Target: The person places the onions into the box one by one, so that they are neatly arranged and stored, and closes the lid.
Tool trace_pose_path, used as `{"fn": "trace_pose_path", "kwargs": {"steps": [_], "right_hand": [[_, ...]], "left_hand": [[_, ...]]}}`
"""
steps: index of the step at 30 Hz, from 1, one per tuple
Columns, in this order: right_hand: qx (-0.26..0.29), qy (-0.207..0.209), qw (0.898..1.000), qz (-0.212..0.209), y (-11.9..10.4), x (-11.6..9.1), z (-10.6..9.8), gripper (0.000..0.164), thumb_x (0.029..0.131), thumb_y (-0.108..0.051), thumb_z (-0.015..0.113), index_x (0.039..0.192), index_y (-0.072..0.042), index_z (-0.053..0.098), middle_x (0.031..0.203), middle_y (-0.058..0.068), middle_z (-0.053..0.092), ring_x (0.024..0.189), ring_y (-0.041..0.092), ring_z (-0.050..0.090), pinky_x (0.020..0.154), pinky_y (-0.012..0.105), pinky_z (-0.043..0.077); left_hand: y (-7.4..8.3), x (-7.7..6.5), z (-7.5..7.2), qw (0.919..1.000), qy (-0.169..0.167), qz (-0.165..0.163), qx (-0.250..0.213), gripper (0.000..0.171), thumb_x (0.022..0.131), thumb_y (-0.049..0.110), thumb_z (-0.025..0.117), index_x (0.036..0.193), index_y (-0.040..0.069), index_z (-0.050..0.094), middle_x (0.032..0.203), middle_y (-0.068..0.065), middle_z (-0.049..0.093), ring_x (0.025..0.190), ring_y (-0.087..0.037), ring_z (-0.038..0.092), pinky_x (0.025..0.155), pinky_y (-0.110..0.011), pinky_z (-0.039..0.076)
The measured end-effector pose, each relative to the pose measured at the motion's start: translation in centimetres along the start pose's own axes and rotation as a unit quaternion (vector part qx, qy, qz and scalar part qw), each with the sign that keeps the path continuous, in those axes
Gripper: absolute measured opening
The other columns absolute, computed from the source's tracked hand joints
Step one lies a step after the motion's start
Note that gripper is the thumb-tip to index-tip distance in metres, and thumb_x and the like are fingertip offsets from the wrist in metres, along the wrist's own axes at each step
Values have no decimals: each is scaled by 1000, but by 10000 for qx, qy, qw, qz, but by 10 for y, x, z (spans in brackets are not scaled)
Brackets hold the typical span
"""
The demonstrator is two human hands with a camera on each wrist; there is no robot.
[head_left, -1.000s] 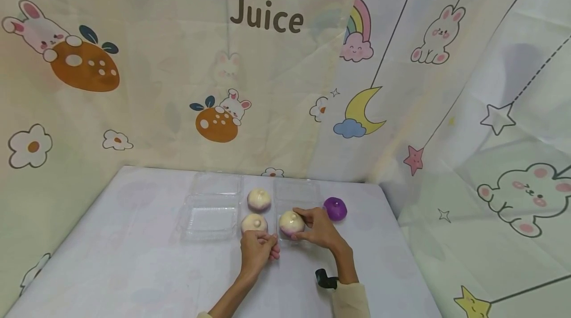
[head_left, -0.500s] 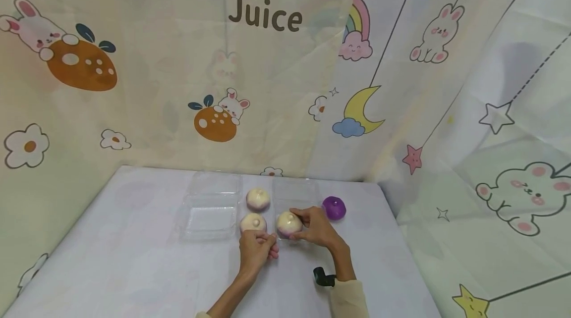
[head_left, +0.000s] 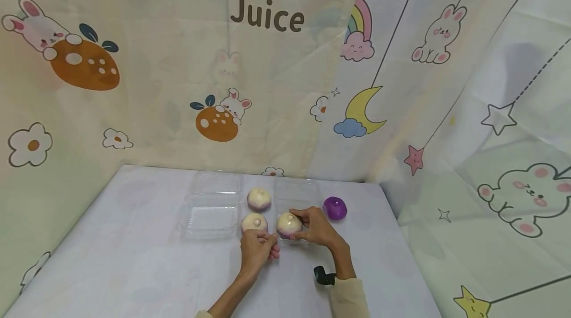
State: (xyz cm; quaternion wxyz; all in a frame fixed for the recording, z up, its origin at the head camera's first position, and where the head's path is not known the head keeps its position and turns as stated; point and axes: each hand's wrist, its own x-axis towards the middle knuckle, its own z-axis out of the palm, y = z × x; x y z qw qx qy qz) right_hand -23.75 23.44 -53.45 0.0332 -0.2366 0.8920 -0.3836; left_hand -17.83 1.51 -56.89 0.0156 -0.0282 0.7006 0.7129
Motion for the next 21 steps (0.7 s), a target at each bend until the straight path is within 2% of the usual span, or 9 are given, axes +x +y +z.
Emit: {"fn": "trace_pose_path", "kwargs": {"steps": [7,21], "right_hand": [[-36,-71,10000,24,1,1,1,74,77,-10,100,142,5,68,140,17,73,134,28,70,111,48,61],[248,-156,9995,130,4,3,1,77,76,-6,100,143,6,66,143,19,71,137,31,67,113,49,58]], "left_hand": [[1,0,-1,10000,-9,9,-10,22,99,4,75,87,-15,76,66,-19,76,47,-13,70,48,-25,61],[1,-1,0,10000,18,-20,-56,22,98,5,75,87,-14,76,66,-19,76,47,-11,70,47,-25,61]]}}
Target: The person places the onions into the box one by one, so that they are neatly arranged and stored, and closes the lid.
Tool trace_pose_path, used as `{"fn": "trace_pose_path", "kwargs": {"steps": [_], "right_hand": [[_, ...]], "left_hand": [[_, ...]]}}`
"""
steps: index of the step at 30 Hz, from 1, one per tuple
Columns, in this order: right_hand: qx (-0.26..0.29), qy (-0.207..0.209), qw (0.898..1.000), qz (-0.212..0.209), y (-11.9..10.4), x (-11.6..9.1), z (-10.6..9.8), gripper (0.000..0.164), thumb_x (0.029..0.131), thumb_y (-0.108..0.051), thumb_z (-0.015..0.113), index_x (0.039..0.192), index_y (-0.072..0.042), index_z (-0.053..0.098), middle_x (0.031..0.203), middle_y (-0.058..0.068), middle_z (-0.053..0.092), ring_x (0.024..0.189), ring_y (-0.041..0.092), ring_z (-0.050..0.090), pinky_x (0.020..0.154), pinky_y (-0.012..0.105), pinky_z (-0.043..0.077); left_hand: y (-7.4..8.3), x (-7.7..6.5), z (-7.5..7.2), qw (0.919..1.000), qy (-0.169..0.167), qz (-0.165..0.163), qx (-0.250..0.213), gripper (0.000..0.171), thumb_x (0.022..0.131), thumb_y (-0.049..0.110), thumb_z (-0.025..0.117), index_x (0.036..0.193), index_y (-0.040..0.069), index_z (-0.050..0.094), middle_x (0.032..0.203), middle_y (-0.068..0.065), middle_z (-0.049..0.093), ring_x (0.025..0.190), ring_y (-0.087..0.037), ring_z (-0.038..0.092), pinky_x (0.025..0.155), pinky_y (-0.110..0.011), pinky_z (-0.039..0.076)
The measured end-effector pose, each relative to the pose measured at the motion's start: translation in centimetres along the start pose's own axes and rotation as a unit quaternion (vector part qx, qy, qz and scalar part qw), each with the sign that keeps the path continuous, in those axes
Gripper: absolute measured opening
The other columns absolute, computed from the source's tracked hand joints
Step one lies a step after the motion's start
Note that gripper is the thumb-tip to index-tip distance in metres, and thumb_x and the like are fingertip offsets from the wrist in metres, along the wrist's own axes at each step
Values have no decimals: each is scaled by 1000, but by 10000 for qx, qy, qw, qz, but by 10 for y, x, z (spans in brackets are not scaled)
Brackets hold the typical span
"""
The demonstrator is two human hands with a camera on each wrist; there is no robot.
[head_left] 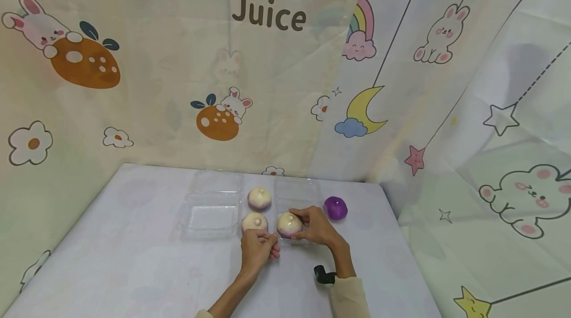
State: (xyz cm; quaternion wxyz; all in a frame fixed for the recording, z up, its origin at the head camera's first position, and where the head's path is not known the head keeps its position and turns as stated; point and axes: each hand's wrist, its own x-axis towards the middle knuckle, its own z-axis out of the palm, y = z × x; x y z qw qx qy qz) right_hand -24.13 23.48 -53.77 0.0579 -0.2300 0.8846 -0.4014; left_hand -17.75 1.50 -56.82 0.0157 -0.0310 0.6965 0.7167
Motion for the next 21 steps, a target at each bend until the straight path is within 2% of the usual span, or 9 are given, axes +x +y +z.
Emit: {"fn": "trace_pose_path", "kwargs": {"steps": [21], "right_hand": [[-9,-85,10000,48,2,1,-1,77,75,-3,99,144,4,66,144,18,71,138,31,68,114,49,57]], "left_hand": [[-1,1,0,10000,-1,37,4,22,99,4,75,86,-14,77,66,-19,76,48,-12,70,48,-24,61]]}}
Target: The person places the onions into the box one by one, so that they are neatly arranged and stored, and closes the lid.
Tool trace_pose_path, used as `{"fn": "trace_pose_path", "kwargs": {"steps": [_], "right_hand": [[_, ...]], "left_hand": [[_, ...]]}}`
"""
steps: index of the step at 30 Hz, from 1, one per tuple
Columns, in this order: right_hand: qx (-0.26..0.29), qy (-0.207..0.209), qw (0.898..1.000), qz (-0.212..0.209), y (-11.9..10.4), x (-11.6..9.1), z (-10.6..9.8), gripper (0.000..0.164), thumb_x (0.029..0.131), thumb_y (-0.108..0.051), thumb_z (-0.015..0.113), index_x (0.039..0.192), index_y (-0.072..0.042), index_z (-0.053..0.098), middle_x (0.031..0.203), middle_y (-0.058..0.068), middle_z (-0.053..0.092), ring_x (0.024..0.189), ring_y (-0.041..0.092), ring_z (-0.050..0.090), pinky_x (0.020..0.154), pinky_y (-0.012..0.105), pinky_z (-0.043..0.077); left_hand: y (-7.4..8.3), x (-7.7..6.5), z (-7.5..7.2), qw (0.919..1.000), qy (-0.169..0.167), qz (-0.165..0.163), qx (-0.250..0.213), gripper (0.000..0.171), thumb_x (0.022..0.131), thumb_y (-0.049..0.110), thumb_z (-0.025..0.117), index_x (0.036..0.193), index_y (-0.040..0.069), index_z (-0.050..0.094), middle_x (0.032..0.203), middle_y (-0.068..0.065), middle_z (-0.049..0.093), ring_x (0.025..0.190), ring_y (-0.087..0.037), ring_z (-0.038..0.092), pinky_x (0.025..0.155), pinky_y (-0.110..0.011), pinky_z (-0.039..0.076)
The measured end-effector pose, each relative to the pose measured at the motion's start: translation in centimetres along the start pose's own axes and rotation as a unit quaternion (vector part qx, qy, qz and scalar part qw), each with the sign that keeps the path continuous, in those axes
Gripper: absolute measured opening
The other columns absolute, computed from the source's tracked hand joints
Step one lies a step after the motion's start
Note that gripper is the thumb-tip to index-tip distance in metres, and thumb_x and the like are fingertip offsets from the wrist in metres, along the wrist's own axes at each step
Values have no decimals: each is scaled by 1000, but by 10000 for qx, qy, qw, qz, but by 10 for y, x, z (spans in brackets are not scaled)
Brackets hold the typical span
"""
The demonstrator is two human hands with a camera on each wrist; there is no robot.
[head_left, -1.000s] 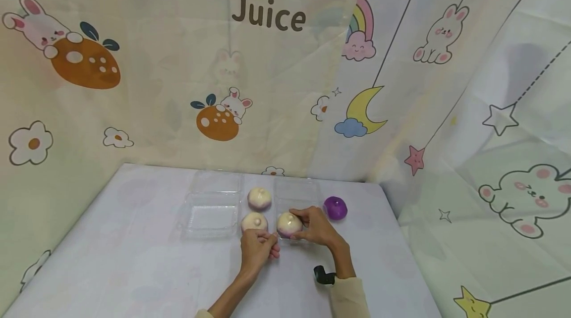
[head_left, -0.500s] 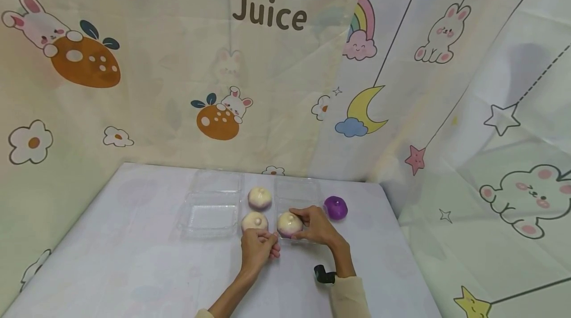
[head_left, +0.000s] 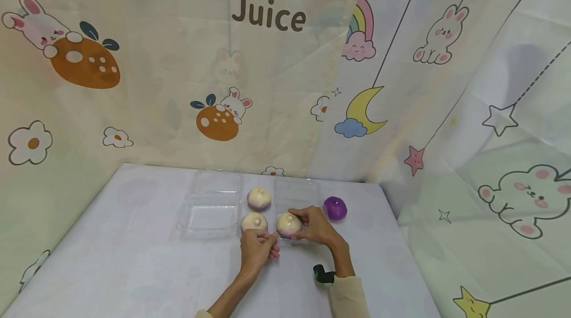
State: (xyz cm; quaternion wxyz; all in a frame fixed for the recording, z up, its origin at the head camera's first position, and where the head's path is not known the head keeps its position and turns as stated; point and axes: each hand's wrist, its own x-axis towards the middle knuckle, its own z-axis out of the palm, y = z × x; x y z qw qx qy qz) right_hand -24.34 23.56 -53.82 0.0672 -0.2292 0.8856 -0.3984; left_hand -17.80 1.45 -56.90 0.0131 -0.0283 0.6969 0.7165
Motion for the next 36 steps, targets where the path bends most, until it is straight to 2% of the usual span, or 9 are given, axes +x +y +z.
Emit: {"fn": "trace_pose_path", "kwargs": {"steps": [13,19,28,36], "right_hand": [[63,-113,9999,20,-1,0,-5,80,75,-7,100,146,5,64,146,19,69,138,33,67,113,48,58],[17,-99,9999,22,1,0,-6,82,76,-11,101,147,6,63,146,19,69,139,31,66,114,50,56],[-170,-8,9999,16,1,0,-6,82,74,-15,103,146,2,66,145,16,70,139,27,66,116,50,57],[-257,38,9997,46,0,0,-7,83,72,-16,103,144,3,67,145,16,70,138,28,65,115,51,57]], "left_hand": [[2,-2,0,10000,0,-72,-7,23,99,6,76,88,-14,77,67,-19,76,49,-14,71,48,-24,61],[3,-1,0,10000,8,-51,1,23,100,6,76,88,-14,77,68,-20,76,49,-14,71,48,-23,60],[1,-1,0,10000,11,-13,-1,23,99,6,76,88,-14,77,67,-19,76,49,-16,72,48,-25,61],[1,-1,1,10000,37,-66,7,23,99,6,76,87,-13,77,67,-19,76,48,-12,70,48,-25,61]]}}
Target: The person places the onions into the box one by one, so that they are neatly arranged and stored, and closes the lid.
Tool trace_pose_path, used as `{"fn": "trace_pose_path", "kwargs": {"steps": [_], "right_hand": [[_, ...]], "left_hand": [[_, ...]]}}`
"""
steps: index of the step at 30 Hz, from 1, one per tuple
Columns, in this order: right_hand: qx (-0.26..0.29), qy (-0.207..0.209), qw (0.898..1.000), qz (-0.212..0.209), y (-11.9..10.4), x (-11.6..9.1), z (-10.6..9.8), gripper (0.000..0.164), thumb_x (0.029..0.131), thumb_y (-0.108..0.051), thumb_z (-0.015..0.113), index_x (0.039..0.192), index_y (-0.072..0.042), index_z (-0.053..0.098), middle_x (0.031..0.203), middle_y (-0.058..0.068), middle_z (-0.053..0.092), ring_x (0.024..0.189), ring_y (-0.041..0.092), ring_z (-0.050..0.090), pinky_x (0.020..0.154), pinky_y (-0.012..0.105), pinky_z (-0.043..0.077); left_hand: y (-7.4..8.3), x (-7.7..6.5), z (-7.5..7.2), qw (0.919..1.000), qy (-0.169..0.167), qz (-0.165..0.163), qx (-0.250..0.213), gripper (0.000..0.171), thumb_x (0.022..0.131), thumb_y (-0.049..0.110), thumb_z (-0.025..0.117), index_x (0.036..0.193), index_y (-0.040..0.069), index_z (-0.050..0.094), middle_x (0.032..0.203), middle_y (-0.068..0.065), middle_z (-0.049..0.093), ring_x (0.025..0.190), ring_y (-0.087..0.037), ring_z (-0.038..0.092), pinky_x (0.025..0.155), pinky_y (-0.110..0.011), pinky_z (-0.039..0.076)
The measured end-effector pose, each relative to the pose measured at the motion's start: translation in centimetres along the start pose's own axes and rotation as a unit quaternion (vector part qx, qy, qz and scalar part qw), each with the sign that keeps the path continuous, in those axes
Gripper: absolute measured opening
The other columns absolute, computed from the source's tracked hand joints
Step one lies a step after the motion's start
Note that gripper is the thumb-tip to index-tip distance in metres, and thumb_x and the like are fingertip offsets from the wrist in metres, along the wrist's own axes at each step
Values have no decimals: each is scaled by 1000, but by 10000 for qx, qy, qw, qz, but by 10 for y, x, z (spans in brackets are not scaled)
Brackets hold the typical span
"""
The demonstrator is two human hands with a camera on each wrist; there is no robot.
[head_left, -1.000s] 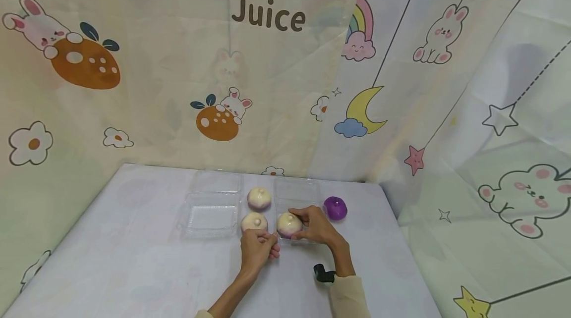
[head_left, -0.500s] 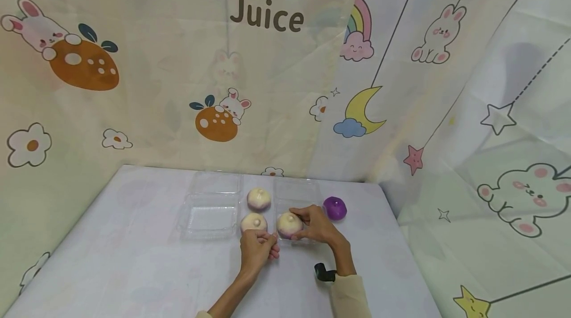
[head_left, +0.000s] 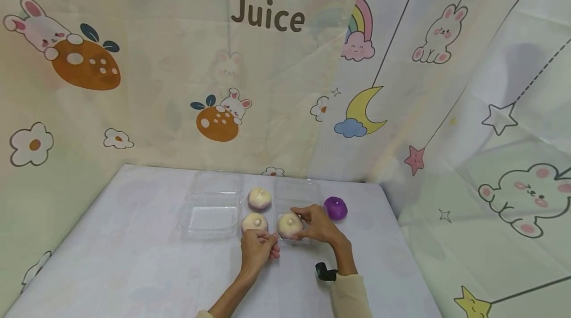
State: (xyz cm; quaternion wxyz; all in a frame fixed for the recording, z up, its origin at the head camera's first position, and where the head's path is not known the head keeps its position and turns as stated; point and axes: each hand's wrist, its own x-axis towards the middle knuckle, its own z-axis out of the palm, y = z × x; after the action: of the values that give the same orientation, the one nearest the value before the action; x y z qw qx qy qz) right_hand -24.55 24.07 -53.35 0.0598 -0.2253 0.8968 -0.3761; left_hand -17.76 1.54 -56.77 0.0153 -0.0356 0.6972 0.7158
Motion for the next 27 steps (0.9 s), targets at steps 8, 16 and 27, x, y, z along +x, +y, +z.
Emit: {"fn": "trace_pose_path", "kwargs": {"steps": [8,16,27], "right_hand": [[-24,106,9999,91,0,-4,-3,84,72,-22,104,144,1,67,146,15,69,135,34,68,111,55,60],[97,222,9997,51,-1,-6,-8,83,73,-22,104,144,3,67,146,16,69,131,42,70,109,57,60],[337,332,9988,79,-3,-8,-15,82,76,-23,102,145,4,66,147,18,69,129,48,71,109,57,60]], "left_hand": [[0,1,1,10000,25,43,83,21,98,3,74,86,-14,77,65,-18,75,47,-11,70,46,-24,60],[0,1,2,10000,30,29,89,21,98,3,74,85,-14,77,64,-18,75,47,-11,69,46,-24,60],[-1,1,1,9997,25,25,243,22,99,5,74,86,-12,78,63,-12,76,47,-12,70,47,-25,61]]}}
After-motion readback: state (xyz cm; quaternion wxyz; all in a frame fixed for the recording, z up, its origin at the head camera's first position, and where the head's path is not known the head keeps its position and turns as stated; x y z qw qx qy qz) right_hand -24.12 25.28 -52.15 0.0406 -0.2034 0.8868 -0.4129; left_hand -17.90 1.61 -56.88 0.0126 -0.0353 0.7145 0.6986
